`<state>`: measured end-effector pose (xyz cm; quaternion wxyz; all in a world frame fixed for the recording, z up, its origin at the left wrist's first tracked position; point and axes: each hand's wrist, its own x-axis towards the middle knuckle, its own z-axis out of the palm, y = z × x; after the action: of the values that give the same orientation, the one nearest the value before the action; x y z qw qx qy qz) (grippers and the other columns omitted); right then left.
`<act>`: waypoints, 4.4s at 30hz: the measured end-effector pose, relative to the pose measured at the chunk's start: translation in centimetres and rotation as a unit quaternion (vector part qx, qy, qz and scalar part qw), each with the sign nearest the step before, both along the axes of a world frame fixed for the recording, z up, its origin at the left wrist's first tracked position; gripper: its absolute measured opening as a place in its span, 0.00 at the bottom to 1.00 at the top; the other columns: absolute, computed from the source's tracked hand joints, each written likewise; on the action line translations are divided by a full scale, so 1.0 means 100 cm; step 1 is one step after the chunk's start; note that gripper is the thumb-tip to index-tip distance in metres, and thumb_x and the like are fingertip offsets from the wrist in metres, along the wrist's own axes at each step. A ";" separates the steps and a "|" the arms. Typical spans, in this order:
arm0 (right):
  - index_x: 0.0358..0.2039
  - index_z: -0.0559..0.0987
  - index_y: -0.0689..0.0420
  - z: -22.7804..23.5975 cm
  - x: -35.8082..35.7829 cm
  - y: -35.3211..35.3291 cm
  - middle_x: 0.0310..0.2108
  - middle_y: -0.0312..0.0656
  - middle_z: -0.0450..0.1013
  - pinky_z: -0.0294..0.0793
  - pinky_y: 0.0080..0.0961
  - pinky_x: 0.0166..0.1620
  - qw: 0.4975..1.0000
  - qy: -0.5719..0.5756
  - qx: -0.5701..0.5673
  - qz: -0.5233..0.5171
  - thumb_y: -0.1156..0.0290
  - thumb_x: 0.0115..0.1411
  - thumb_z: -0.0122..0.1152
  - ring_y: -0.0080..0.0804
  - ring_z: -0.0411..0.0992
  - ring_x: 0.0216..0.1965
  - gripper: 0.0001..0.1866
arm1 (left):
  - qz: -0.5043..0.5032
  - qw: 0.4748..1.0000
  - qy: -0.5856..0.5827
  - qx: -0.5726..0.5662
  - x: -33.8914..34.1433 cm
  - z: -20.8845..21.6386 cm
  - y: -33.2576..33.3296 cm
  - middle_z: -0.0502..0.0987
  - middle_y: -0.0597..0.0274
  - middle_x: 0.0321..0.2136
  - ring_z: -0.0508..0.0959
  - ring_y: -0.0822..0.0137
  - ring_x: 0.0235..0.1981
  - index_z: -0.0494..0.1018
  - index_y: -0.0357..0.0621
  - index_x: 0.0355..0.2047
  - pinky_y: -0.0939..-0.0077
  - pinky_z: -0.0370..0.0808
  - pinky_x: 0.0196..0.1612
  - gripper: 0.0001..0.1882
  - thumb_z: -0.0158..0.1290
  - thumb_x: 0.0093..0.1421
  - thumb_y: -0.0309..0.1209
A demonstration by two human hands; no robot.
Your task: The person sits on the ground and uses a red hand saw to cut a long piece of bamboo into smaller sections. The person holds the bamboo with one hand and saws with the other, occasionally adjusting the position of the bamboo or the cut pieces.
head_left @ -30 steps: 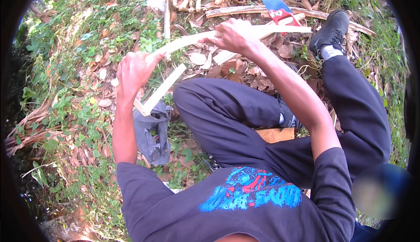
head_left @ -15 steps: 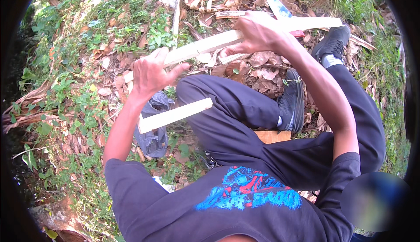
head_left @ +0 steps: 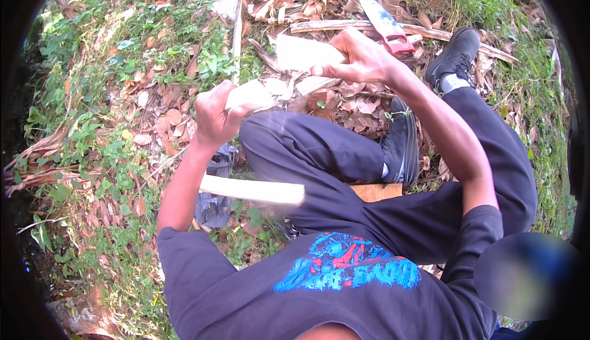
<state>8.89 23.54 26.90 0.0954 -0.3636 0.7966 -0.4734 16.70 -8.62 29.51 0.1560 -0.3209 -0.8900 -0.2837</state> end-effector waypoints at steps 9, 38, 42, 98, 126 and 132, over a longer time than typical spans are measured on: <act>0.22 0.79 0.60 0.026 -0.049 0.086 0.16 0.35 0.72 0.70 0.24 0.22 0.982 -0.011 -0.023 -0.188 0.31 0.57 0.59 0.22 0.71 0.17 0.37 | 0.072 0.997 -0.018 -0.021 -0.033 -0.001 -0.033 0.70 0.49 0.19 0.75 0.49 0.22 0.72 0.34 0.29 0.62 0.67 0.25 0.36 0.46 0.66 0.62; 0.59 0.73 0.61 0.067 0.079 0.455 0.42 0.44 0.74 0.79 0.30 0.35 0.526 0.188 -0.197 -0.806 0.42 0.70 0.48 0.31 0.75 0.32 0.34 | 0.284 0.945 -0.145 0.077 -0.193 -0.188 0.112 0.79 0.49 0.31 0.80 0.55 0.38 0.75 0.39 0.39 0.54 0.75 0.46 0.19 0.56 0.63 0.45; 0.55 0.71 0.62 -0.050 0.098 0.462 0.44 0.47 0.74 0.86 0.37 0.39 0.379 0.045 -0.462 -0.800 0.48 0.69 0.54 0.41 0.77 0.42 0.29 | 0.120 0.633 -0.671 0.367 -0.171 -0.261 0.236 0.79 0.43 0.41 0.82 0.58 0.39 0.71 0.36 0.50 0.67 0.79 0.39 0.31 0.55 0.64 0.54; 0.40 0.78 0.60 -0.075 0.494 0.224 0.32 0.39 0.81 0.79 0.22 0.35 0.552 -0.128 -0.285 -0.773 0.64 0.69 0.55 0.24 0.80 0.32 0.11 | -0.478 0.620 -0.508 0.358 0.044 0.230 0.568 0.68 0.74 0.21 0.65 0.84 0.17 0.75 0.43 0.45 0.87 0.61 0.17 0.18 0.56 0.67 0.45; 0.73 0.52 0.53 -0.006 0.299 0.132 0.68 0.59 0.56 0.51 0.44 0.71 0.870 -0.011 -0.140 -0.472 0.44 0.70 0.43 0.57 0.55 0.69 0.39 | -0.026 0.903 -0.428 -0.033 -0.149 -0.276 0.166 0.72 0.67 0.16 0.67 0.72 0.13 0.74 0.41 0.27 0.75 0.64 0.18 0.12 0.53 0.64 0.35; 0.72 0.52 0.55 -0.003 0.267 0.143 0.69 0.59 0.56 0.53 0.47 0.70 0.845 -0.100 -0.129 -0.510 0.36 0.69 0.34 0.56 0.55 0.69 0.43 | 0.008 0.900 -0.430 -0.073 -0.104 -0.289 0.130 0.72 0.66 0.16 0.68 0.72 0.14 0.74 0.40 0.27 0.75 0.64 0.18 0.12 0.53 0.65 0.35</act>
<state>35.64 37.86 26.56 -0.1284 0.1334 0.7875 -0.5878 6.26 4.36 0.61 -0.2630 -0.1708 -0.8914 -0.3272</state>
